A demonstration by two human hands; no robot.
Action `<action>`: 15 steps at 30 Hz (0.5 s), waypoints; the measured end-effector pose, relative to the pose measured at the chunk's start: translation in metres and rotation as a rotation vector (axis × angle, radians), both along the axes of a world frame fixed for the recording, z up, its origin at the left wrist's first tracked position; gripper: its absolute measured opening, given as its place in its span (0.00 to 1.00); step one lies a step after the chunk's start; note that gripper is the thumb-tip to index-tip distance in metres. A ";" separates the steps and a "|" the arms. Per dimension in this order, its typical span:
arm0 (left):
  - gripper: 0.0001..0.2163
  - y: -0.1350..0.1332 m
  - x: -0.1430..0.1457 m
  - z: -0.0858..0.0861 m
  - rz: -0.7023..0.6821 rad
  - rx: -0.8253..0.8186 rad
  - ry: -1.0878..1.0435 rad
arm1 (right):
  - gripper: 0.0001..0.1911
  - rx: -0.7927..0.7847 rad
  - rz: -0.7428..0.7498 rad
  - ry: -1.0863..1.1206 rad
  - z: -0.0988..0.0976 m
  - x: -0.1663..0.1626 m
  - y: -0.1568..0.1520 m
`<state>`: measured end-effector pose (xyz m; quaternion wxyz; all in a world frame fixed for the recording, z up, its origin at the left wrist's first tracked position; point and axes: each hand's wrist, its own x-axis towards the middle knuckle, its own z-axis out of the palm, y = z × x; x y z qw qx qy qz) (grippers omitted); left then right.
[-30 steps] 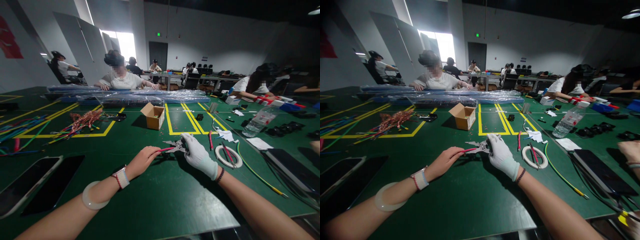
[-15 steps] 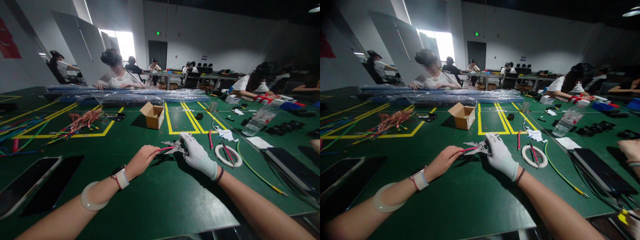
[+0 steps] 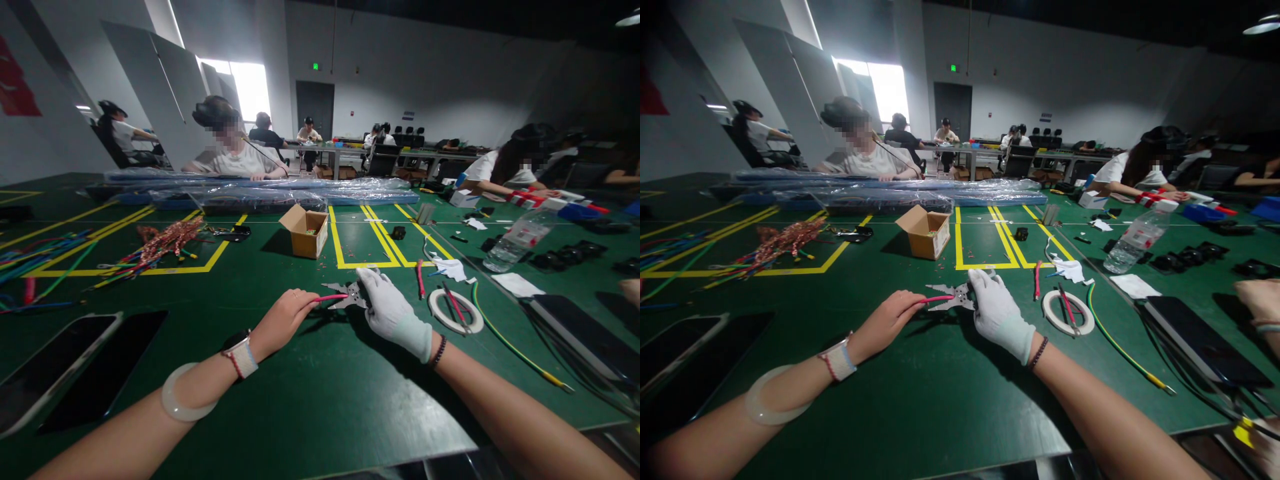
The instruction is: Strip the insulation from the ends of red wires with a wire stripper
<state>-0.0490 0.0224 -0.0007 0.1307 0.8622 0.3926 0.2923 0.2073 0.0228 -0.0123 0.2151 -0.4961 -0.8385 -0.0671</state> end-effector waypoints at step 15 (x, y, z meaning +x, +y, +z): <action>0.14 -0.001 0.002 0.000 0.000 -0.024 -0.031 | 0.17 -0.002 -0.153 -0.140 0.018 -0.007 -0.007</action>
